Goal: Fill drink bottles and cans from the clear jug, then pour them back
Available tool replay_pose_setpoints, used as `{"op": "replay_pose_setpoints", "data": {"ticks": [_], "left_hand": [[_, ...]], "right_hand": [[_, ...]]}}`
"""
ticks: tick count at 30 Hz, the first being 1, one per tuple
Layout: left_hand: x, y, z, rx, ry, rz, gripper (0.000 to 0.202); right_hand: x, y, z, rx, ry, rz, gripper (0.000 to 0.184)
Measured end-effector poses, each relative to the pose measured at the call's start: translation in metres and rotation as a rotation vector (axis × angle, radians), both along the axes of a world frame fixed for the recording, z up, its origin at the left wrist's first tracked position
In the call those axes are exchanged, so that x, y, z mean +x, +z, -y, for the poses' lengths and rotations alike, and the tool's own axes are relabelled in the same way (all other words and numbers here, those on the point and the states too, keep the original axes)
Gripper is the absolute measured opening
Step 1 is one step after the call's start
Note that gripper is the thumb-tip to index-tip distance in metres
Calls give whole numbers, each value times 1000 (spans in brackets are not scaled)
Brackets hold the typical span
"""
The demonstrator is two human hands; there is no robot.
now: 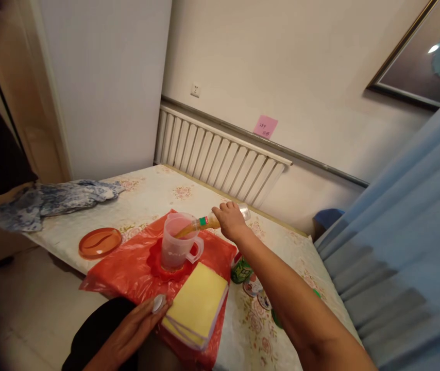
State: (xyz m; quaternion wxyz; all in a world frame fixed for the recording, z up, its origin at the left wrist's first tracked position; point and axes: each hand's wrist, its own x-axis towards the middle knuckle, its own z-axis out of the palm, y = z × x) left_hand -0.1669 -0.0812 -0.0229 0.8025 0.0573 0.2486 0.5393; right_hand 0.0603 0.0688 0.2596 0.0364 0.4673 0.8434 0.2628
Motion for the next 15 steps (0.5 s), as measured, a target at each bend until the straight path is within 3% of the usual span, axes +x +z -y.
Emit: {"op": "replay_pose_setpoints", "data": {"ticks": [4, 8, 15], "left_hand": [[1, -2, -1, 3, 20, 2, 11], [0, -8, -2, 14, -40, 4, 19], [-1, -11, 0, 78, -65, -65, 20]], "right_hand": [[-5, 11, 1, 47, 62, 71, 39], [-14, 21, 3, 105, 128, 134, 31], [-34, 25, 6, 188, 220, 211, 22]]}}
